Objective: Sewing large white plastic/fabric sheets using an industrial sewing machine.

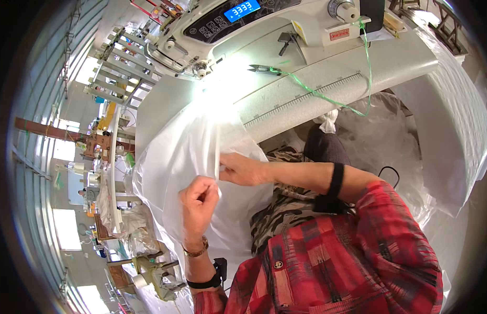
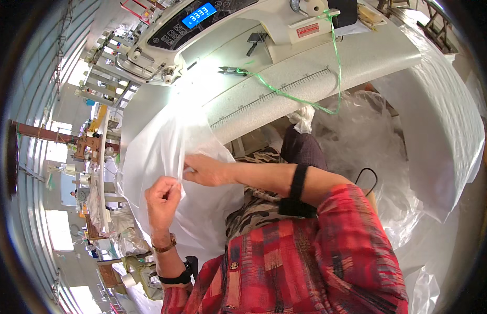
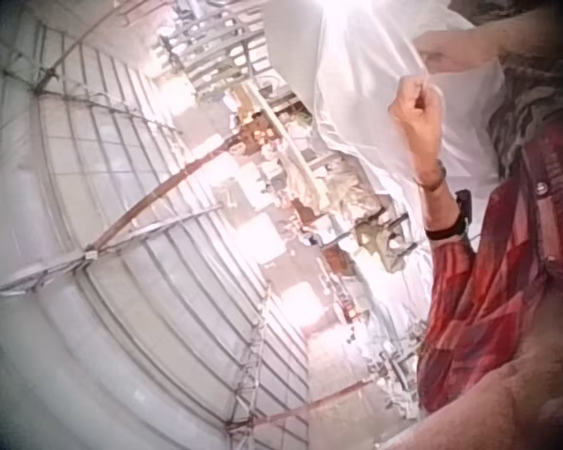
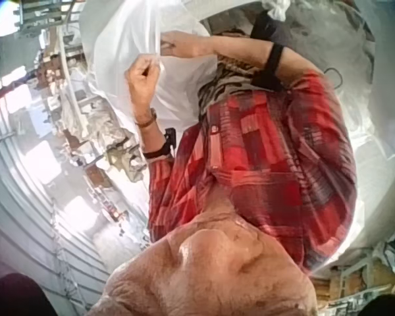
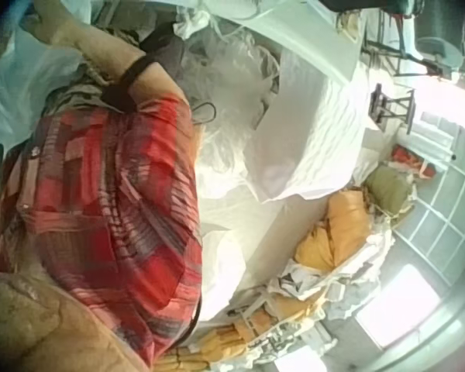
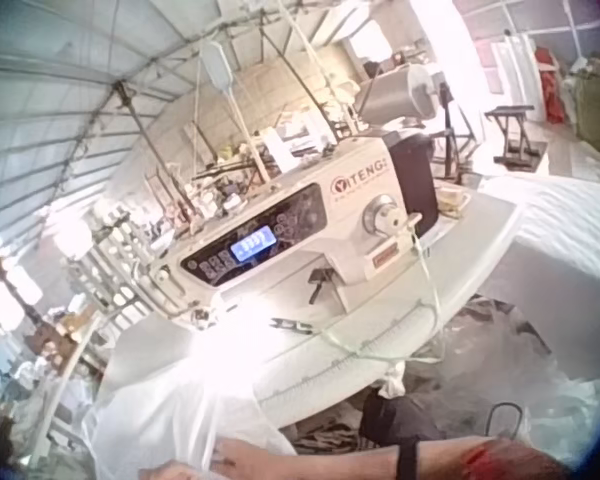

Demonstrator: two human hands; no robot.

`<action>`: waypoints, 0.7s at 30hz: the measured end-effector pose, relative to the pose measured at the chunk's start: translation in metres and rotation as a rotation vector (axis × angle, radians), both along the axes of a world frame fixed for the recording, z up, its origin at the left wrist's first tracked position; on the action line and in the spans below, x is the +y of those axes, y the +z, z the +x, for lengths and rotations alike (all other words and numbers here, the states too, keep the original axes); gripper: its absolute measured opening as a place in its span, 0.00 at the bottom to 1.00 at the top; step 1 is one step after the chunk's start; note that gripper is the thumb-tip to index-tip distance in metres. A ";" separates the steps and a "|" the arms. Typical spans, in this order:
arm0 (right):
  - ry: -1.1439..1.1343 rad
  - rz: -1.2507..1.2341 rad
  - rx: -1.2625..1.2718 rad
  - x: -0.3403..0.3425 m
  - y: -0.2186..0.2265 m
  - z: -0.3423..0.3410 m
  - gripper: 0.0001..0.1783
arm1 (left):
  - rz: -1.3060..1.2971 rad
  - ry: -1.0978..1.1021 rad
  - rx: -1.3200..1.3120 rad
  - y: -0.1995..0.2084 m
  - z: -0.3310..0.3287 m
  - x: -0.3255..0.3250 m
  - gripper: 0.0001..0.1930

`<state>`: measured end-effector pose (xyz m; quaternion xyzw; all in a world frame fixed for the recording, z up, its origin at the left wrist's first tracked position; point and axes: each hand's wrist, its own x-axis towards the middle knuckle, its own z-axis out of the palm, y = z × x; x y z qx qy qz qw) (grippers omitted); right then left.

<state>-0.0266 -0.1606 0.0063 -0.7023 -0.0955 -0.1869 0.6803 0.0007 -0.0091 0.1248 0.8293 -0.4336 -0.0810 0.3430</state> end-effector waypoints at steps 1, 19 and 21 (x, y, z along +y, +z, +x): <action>0.045 -0.033 0.003 -0.002 -0.005 -0.015 0.19 | 0.043 -0.027 0.030 -0.007 -0.003 0.000 0.01; -0.024 0.144 0.211 -0.003 -0.017 -0.110 0.14 | 0.134 -0.103 -0.022 -0.043 -0.027 -0.013 0.02; -0.029 0.073 0.194 0.001 -0.004 -0.111 0.14 | 0.098 -0.107 -0.008 -0.044 -0.028 -0.016 0.02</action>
